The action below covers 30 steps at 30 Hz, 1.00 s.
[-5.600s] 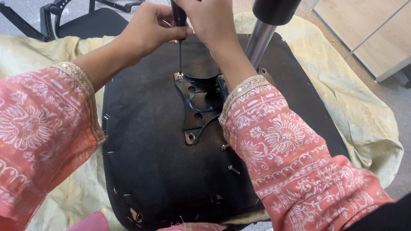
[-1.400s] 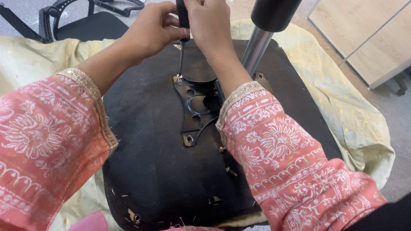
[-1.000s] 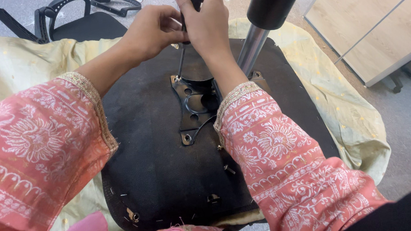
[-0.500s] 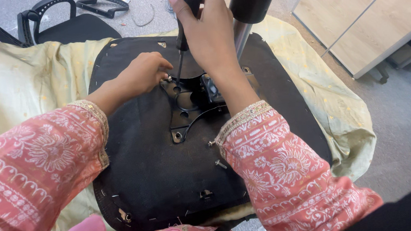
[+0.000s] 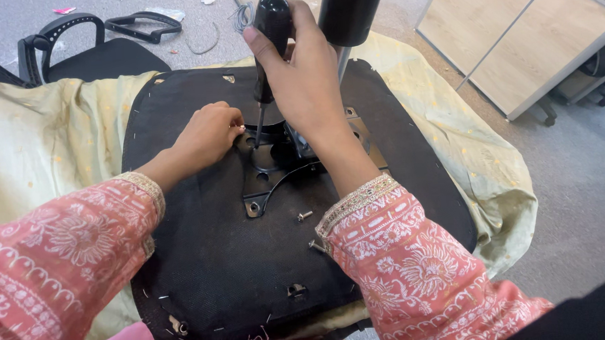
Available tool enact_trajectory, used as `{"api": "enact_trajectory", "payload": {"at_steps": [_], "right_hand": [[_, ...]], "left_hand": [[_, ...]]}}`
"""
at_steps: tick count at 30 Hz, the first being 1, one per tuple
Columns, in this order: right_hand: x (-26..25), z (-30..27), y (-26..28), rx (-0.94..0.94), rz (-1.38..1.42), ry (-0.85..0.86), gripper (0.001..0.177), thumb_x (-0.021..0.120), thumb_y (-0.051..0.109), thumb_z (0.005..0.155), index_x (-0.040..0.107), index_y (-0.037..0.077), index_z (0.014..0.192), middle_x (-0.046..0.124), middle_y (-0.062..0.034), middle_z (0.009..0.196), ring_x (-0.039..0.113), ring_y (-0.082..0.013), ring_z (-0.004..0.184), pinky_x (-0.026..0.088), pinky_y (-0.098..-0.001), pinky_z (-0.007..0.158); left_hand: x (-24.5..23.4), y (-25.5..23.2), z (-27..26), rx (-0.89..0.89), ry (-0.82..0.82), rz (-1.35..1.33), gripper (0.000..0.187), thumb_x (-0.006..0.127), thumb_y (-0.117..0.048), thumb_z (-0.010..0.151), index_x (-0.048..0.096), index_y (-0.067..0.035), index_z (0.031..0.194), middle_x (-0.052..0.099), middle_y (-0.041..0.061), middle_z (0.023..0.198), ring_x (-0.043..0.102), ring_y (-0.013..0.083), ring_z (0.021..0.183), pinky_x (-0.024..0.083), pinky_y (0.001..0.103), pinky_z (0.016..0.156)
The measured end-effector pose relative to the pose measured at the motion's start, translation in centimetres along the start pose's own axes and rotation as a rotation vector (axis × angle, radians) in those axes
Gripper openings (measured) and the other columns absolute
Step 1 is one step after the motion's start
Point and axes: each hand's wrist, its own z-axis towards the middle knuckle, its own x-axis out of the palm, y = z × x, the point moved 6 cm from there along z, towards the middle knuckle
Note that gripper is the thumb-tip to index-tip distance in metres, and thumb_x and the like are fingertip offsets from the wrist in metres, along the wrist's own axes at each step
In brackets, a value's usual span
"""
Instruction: The person uses a screwdriver to fasten screws into the underside of an office chair seat, securing the metal mounting bracket to the seat. They pick up screws and washers, align them with the holes, and tighten them.
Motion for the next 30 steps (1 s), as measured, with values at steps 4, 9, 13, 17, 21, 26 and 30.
{"api": "enact_trajectory", "payload": {"at_steps": [4, 9, 13, 17, 21, 26, 30], "right_hand": [[-0.7, -0.7, 0.2, 0.037, 0.016, -0.007, 0.034, 0.073, 0.028, 0.098, 0.061, 0.004, 0.118, 0.073, -0.0028, 0.092, 0.067, -0.0075, 0.074, 0.055, -0.0255, 0.066], [-1.6, -1.3, 1.1, 0.018, 0.006, 0.026, 0.035, 0.075, 0.027, 0.097, 0.062, 0.001, 0.117, 0.074, -0.004, 0.097, 0.069, -0.009, 0.08, 0.057, -0.026, 0.072], [-2.2, -1.8, 2.2, 0.009, -0.024, 0.055, 0.037, 0.078, 0.027, 0.093, 0.064, 0.002, 0.117, 0.075, -0.0034, 0.1, 0.072, -0.009, 0.086, 0.06, -0.026, 0.077], [-2.8, -2.8, 2.5, 0.049, -0.109, 0.097, 0.036, 0.083, 0.027, 0.089, 0.066, 0.002, 0.11, 0.076, -0.0029, 0.093, 0.073, -0.0094, 0.084, 0.06, -0.0264, 0.078], [-4.1, -3.5, 3.1, -0.024, -0.118, 0.113, 0.035, 0.085, 0.025, 0.091, 0.065, 0.002, 0.11, 0.076, -0.0021, 0.097, 0.074, -0.008, 0.09, 0.061, -0.0257, 0.084], [-6.8, -5.1, 3.7, -0.006, 0.069, 0.119, 0.027, 0.084, 0.015, 0.099, 0.063, 0.001, 0.111, 0.07, -0.0032, 0.099, 0.067, -0.0089, 0.091, 0.057, -0.0273, 0.084], [-9.3, -6.4, 4.2, 0.03, 0.137, 0.074, 0.021, 0.078, 0.01, 0.094, 0.063, 0.002, 0.108, 0.071, 0.0004, 0.099, 0.067, -0.0061, 0.089, 0.057, -0.0236, 0.084]], "left_hand": [[-1.4, 0.1, -2.4, -0.103, -0.117, -0.166, 0.019, 0.07, -0.017, 0.093, 0.076, -0.001, 0.102, 0.071, 0.016, 0.095, 0.07, 0.0305, 0.087, 0.053, 0.042, 0.082], [-3.2, 0.9, -7.0, -0.303, -0.225, -0.318, 0.019, 0.073, -0.019, 0.093, 0.076, -0.002, 0.099, 0.075, 0.012, 0.084, 0.073, 0.0233, 0.077, 0.055, 0.035, 0.073], [-4.1, 1.1, -10.6, -0.421, -0.274, -0.359, 0.019, 0.074, -0.019, 0.093, 0.077, -0.001, 0.098, 0.073, 0.009, 0.078, 0.067, 0.0168, 0.07, 0.052, 0.033, 0.068], [-4.1, 1.3, -13.6, -0.598, -0.253, -0.576, 0.02, 0.071, -0.019, 0.096, 0.076, 0.0, 0.101, 0.071, 0.005, 0.078, 0.06, 0.01, 0.07, 0.048, 0.028, 0.066], [-4.8, 0.6, -14.9, -0.594, -0.271, -0.796, 0.018, 0.07, -0.016, 0.097, 0.075, 0.001, 0.104, 0.07, 0.003, 0.085, 0.061, 0.0075, 0.075, 0.049, 0.023, 0.07], [-6.3, -0.1, -17.2, -0.609, -0.272, -0.861, 0.017, 0.068, -0.013, 0.098, 0.074, 0.002, 0.105, 0.072, 0.003, 0.087, 0.062, 0.0082, 0.075, 0.05, 0.024, 0.069], [-6.4, -1.6, -19.8, -0.666, -0.266, -0.881, 0.017, 0.067, -0.013, 0.098, 0.073, 0.002, 0.105, 0.072, 0.003, 0.089, 0.063, 0.0095, 0.074, 0.052, 0.024, 0.069]]}}
